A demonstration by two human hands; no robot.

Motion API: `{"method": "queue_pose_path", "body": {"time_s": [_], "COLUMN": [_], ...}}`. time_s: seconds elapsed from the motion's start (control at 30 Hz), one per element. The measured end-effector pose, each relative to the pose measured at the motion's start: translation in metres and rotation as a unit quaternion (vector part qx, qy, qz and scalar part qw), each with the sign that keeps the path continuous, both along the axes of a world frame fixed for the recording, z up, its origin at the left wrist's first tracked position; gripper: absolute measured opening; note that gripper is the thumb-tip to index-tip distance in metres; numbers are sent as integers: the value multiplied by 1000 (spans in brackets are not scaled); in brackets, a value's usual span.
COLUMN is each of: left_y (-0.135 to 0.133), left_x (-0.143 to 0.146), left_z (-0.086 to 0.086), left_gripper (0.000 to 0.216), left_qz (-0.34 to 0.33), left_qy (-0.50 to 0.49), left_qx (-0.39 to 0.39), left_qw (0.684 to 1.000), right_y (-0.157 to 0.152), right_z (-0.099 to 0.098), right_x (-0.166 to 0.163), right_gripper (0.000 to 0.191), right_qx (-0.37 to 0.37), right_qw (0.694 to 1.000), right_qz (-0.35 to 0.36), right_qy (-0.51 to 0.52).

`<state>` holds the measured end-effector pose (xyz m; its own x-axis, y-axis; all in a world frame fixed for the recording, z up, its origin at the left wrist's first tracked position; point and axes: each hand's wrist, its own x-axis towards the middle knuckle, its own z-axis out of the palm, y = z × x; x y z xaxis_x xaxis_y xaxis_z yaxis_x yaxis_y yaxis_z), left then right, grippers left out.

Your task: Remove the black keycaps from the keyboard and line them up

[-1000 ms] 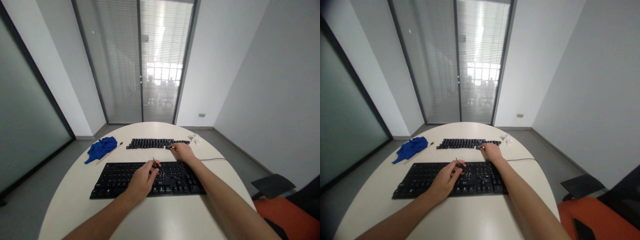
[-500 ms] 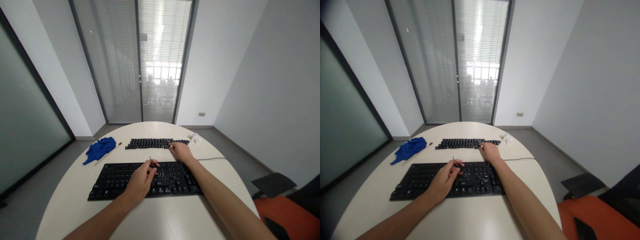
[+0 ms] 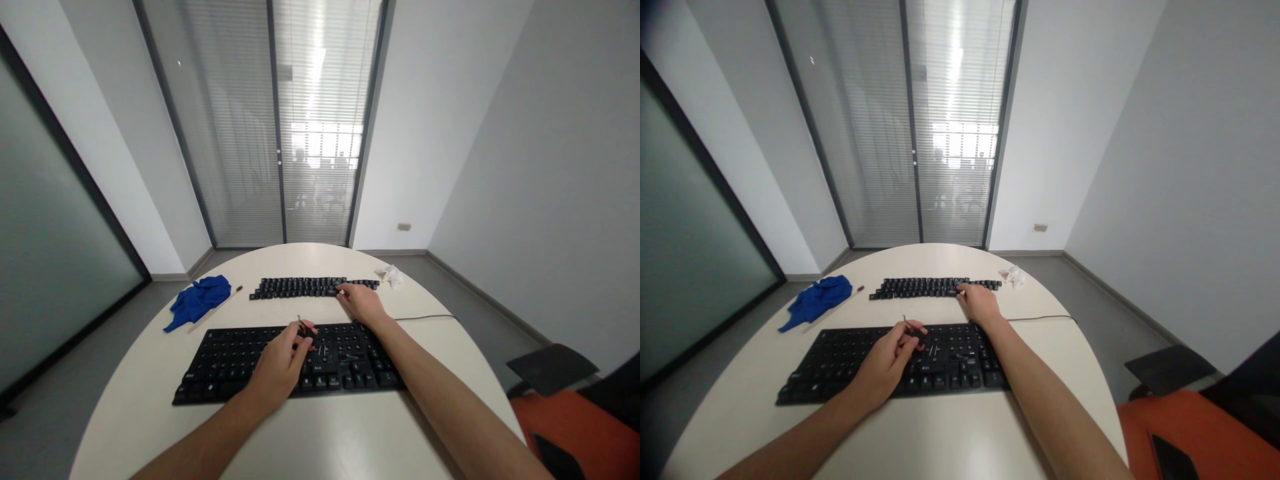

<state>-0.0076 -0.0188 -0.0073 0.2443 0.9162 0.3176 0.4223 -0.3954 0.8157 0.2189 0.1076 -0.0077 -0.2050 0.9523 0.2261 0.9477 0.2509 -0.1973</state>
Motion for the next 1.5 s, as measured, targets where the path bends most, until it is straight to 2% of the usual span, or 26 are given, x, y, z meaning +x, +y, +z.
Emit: {"method": "queue_pose_path", "body": {"time_s": [0.4,0.57,0.77,0.9,1.2,1.5], "left_y": [0,-1,-2,-4,-2,-2], "left_x": [-1,1,2,4,5,2], "left_z": [-1,-2,-1,1,-1,-1], "left_gripper": [22,23,23,24,24,24], "left_qz": [9,9,13,18,24,18], "left_qy": [-5,-11,3,19,26,33], "left_qx": [2,0,1,2,2,-3], "left_qw": [1000,1000,1000,1000,999,999], "right_y": [-8,-28,-49,-42,-7,-1], "right_z": [6,14,4,1,16,3], "right_x": [8,27,41,39,13,2], "right_gripper": [35,27,30,34,32,34], "right_qx": [-15,-55,-59,-34,-15,-1], "right_qw": [999,998,988,990,998,999], "right_qz": [-12,23,68,75,52,33], "right_qy": [27,35,122,116,20,14]}}
